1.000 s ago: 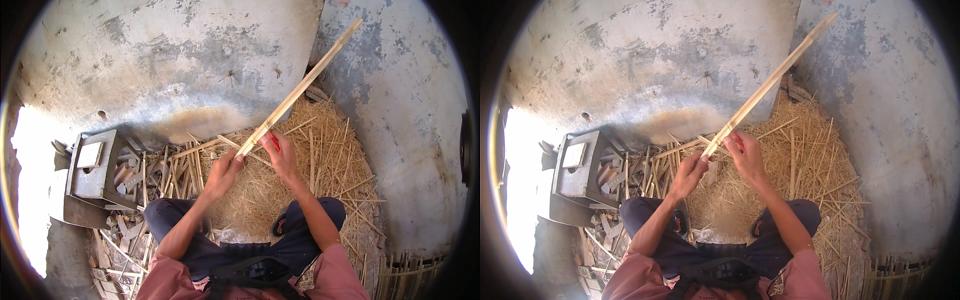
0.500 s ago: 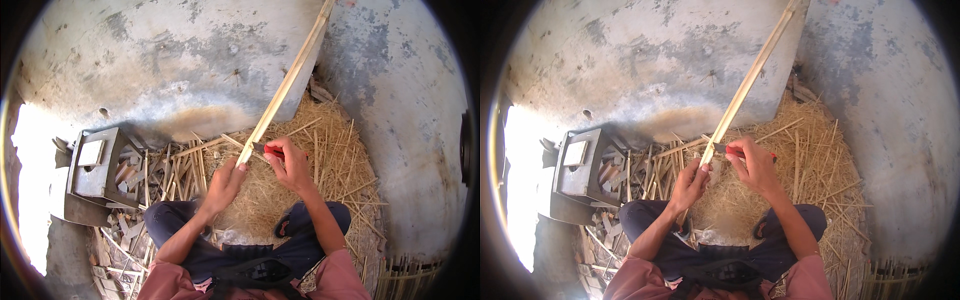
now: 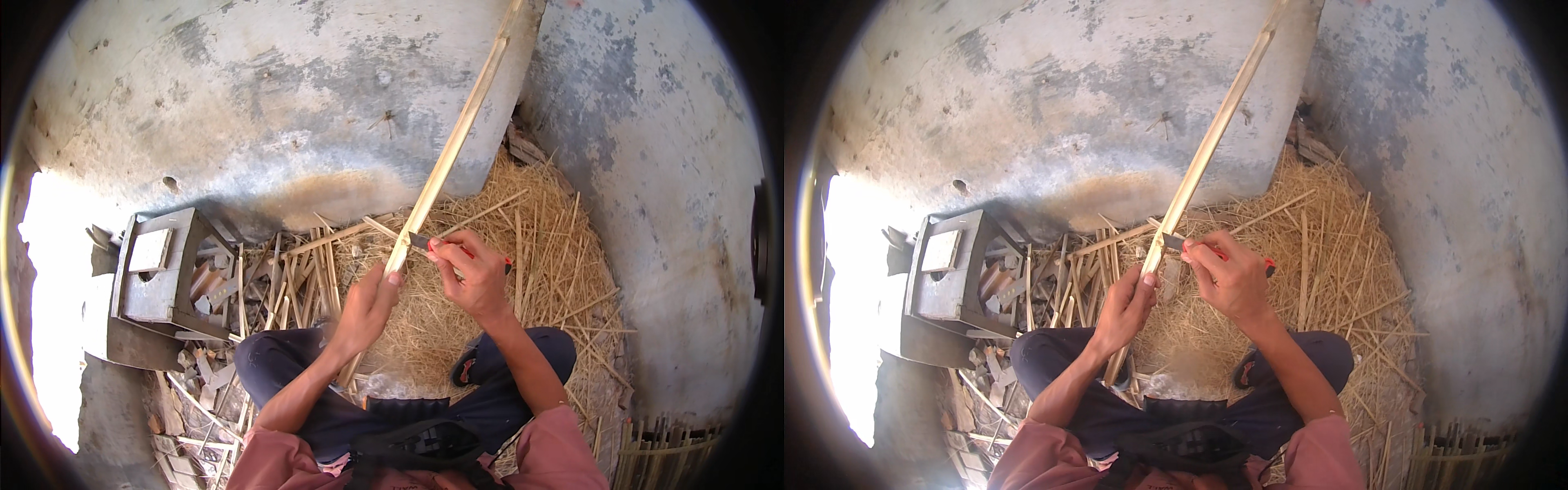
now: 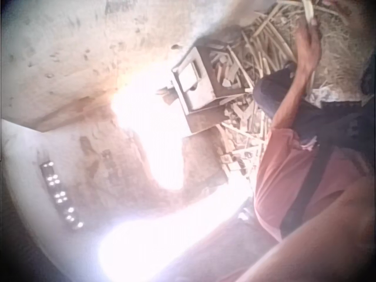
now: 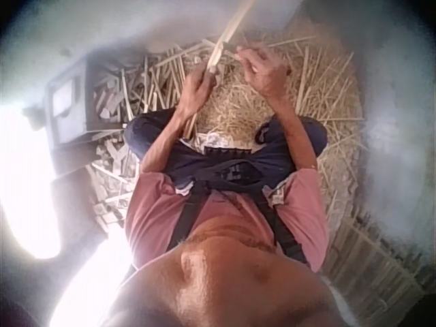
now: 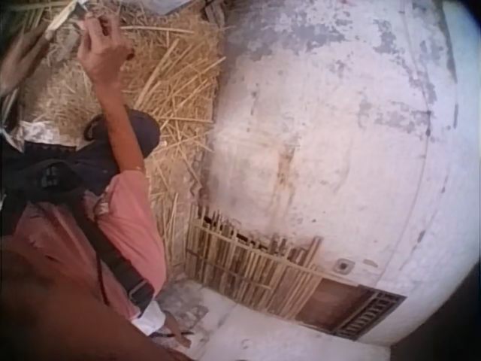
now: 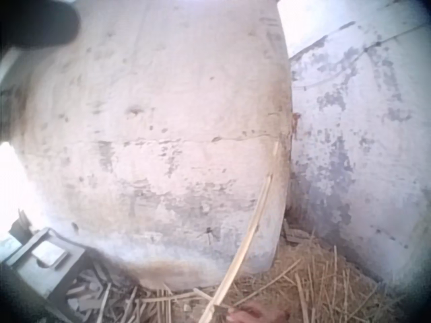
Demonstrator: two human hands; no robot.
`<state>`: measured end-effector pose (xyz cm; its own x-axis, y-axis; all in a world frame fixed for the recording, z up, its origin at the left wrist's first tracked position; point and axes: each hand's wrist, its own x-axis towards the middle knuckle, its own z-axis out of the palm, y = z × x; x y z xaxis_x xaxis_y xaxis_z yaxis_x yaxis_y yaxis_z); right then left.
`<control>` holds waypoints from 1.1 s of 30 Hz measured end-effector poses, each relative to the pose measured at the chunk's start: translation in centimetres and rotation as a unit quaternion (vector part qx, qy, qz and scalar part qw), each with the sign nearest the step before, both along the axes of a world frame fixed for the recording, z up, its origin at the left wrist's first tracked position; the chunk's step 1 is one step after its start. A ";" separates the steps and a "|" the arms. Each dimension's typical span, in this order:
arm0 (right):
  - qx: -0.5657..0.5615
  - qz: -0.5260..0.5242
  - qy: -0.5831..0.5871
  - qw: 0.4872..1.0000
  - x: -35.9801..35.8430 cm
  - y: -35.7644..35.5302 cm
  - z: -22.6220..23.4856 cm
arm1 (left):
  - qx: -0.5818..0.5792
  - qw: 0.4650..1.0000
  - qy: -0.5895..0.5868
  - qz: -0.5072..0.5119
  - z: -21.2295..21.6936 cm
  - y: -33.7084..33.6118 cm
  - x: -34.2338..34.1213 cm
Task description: The person uses a small red knife to shave a thin layer from the side of a bamboo pole while sitting in a room with wood shavings on the floor.
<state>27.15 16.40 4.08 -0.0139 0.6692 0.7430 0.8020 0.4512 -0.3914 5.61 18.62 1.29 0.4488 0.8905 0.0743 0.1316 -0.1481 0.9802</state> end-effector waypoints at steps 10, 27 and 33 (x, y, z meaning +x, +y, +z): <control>0.038 -0.032 -0.041 0.998 -0.1 0.2 -0.3 | 0.065 0.996 0.048 0.031 0.2 -0.1 -0.1; 0.053 -0.053 -0.070 0.995 0.2 1.0 -0.8 | 0.078 0.994 0.053 0.047 0.9 0.1 -0.1; 0.071 -0.050 -0.080 0.993 0.2 1.5 -0.6 | 0.083 0.992 0.074 0.052 1.0 0.1 -0.1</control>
<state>27.33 17.88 3.50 -0.0782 0.5624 0.8231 0.8929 0.4068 -0.1931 5.47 18.72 2.30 0.3718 0.9137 0.1639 0.2958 -0.2840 0.9120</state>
